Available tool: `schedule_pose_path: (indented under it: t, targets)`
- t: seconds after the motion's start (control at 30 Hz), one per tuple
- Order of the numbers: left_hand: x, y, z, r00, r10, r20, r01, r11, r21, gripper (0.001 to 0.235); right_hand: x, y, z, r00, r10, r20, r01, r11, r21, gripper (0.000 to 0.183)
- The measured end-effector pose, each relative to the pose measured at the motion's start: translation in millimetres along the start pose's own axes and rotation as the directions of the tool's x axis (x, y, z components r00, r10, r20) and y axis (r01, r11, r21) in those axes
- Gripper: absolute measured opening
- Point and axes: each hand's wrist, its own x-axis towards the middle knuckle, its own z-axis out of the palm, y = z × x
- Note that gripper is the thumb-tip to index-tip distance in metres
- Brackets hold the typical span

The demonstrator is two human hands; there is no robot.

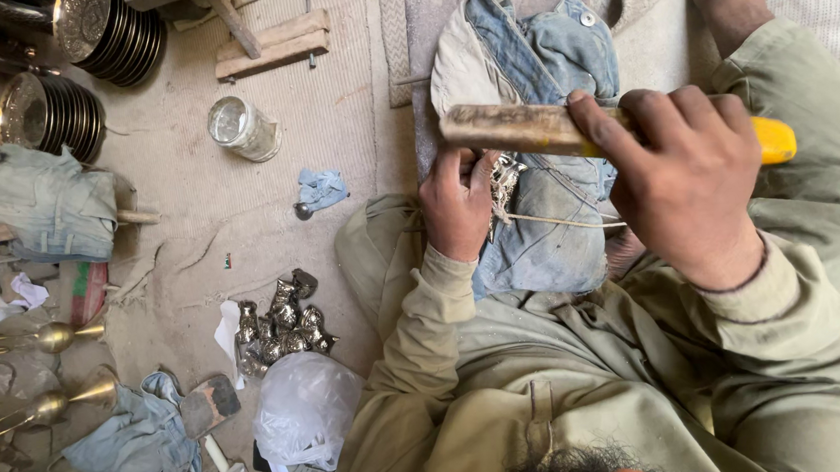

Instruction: The person sits on the floor and uses a hammer and a metal punch to emboss a decorative pattern onto a small metal object. The object is held in place on a padded surface while the person repeatedly strikes the punch to create indentations.

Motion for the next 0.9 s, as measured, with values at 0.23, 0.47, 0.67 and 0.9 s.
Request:
schedule_pose_path:
  t: [0.23, 0.47, 0.67, 0.9]
  targets:
    - [2.1, -1.9, -0.9, 1.000, 0.008, 0.028, -0.006, 0.998, -0.064, 0.018, -4.9, 0.7, 1.9, 0.998, 0.062, -0.007, -0.061, 0.996, 0.069, 0.056]
    - [5.6, 0.6, -3.8, 0.999, 0.029, 0.046, -0.025, 0.996, -0.090, 0.029, -8.8, 1.3, 4.0, 0.991, 0.133, -0.009, -0.130, 0.979, 0.157, 0.057]
    - [7.3, 1.5, -5.7, 0.997, 0.015, 0.073, -0.011, 0.998, -0.061, 0.024, -11.5, 0.0, 8.6, 0.995, 0.096, -0.038, -0.094, 0.994, 0.062, 0.055]
    - [-0.2, -2.4, -1.3, 0.995, -0.084, -0.054, 0.061, 0.940, -0.336, 0.017, -10.6, -3.8, -2.2, 0.997, 0.074, -0.013, -0.075, 0.996, -0.041, 0.059]
